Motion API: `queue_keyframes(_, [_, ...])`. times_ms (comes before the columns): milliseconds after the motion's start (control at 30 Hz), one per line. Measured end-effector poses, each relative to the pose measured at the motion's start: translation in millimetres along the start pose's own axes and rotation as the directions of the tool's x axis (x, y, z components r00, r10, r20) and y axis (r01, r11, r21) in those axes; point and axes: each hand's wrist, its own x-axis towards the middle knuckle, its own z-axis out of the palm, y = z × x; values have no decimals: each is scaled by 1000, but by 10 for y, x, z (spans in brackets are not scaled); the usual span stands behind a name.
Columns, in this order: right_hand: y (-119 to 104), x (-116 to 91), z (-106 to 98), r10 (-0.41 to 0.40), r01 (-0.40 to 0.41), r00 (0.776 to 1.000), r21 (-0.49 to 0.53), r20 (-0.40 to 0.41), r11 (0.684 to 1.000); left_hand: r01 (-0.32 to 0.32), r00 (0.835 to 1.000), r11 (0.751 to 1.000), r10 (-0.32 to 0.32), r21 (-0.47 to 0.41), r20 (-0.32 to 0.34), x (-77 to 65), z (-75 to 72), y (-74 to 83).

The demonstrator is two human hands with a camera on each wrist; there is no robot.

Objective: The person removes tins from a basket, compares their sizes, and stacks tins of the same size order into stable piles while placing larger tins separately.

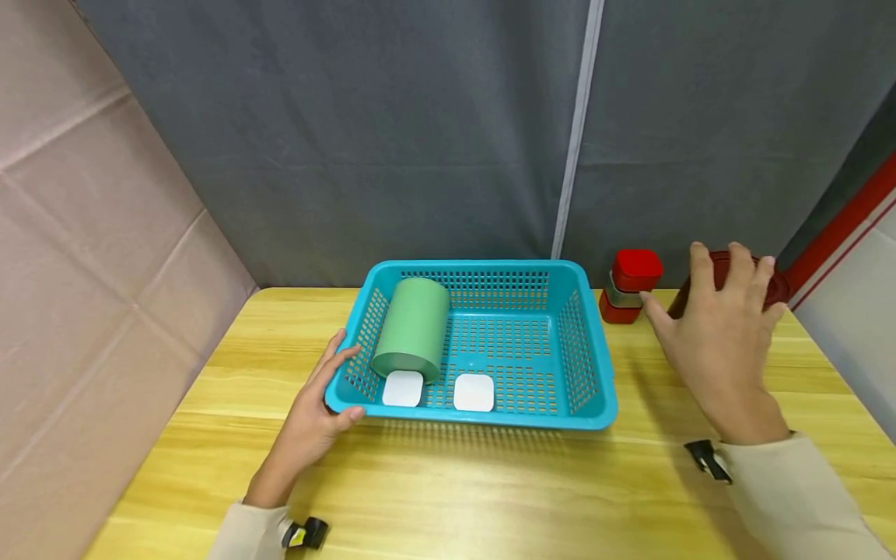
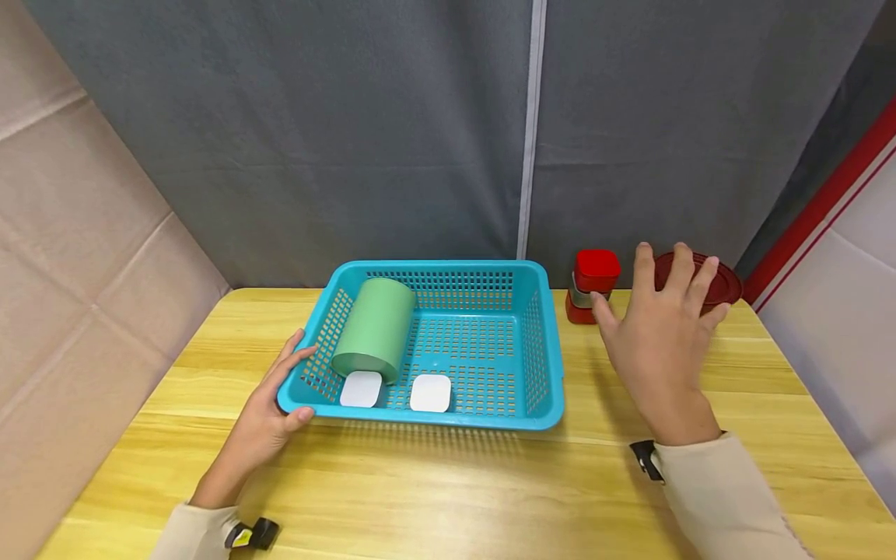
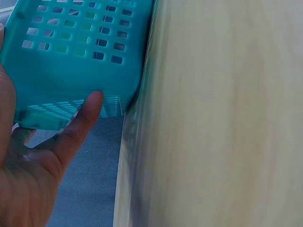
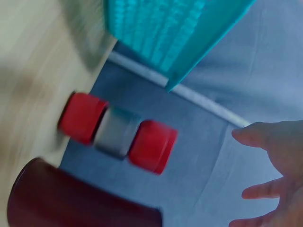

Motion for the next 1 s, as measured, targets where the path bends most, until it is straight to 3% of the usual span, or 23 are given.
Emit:
queue_keyframes(333, [-402, 9, 64, -60, 59, 996, 15, 71, 998, -14, 1000, 1000, 14, 7, -3, 5, 8, -12])
queue_keyframes(633, [-711, 62, 87, -131, 133, 976, 4, 173, 991, -12, 1000, 1000, 12, 8, -4, 10, 0, -6])
queue_keyframes(800, [-889, 90, 66, -149, 154, 944, 5, 294, 988, -7, 1000, 1000, 7, 2, -4, 11, 0, -6])
queue_keyframes(1000, [-1108, 130, 42, -188, 204, 880, 12, 437, 979, -6, 1000, 1000, 6, 10, -2, 10, -2, -2])
